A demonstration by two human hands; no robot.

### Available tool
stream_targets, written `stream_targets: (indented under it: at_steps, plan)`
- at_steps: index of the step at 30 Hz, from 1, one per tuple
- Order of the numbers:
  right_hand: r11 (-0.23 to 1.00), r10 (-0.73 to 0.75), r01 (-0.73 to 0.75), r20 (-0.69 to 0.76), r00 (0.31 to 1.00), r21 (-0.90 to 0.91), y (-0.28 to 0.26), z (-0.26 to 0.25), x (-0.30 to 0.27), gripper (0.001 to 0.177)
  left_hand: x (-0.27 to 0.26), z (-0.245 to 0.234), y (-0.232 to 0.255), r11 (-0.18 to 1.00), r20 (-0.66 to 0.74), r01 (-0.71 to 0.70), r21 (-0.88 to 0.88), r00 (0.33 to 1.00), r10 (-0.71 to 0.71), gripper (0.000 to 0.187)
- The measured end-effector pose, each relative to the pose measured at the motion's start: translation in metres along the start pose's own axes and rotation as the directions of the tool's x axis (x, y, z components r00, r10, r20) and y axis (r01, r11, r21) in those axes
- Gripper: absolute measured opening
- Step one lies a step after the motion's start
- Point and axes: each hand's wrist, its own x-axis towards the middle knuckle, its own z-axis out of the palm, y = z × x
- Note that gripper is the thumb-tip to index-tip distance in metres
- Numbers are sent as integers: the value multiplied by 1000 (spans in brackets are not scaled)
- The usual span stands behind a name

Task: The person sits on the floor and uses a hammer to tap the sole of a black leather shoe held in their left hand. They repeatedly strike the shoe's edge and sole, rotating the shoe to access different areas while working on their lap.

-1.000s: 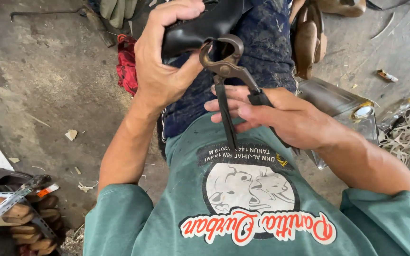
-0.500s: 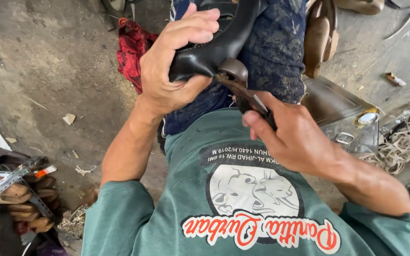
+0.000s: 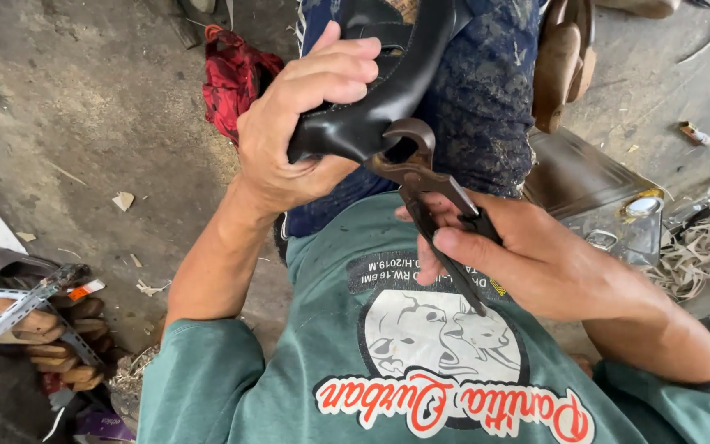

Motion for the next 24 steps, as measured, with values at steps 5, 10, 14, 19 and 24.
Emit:
stream_targets:
  at_steps: [5, 10, 14, 19, 24]
  plan:
    - [920, 161, -250, -289, 944, -302, 24, 23, 12, 30, 2, -2, 1, 999, -47, 36, -22, 998, -37, 26]
    - [875, 77, -262, -417, 905, -408, 46, 31, 27, 28, 4, -7, 1, 993, -79, 110, -36, 990, -113, 31]
    - [880, 99, -254, -369, 924, -402, 26, 21, 23, 25, 5, -9, -2, 990, -30, 125, -59, 991, -127, 42]
    - [878, 136, -263, -320, 938, -399, 14, 12, 16, 30, 9, -6, -1, 993, -51, 115, -40, 992, -117, 41]
    - [828, -56, -175, -389, 920, -533, 47, 19, 37, 34, 16, -10, 2, 993, -143, 121, 3, 982, -120, 39]
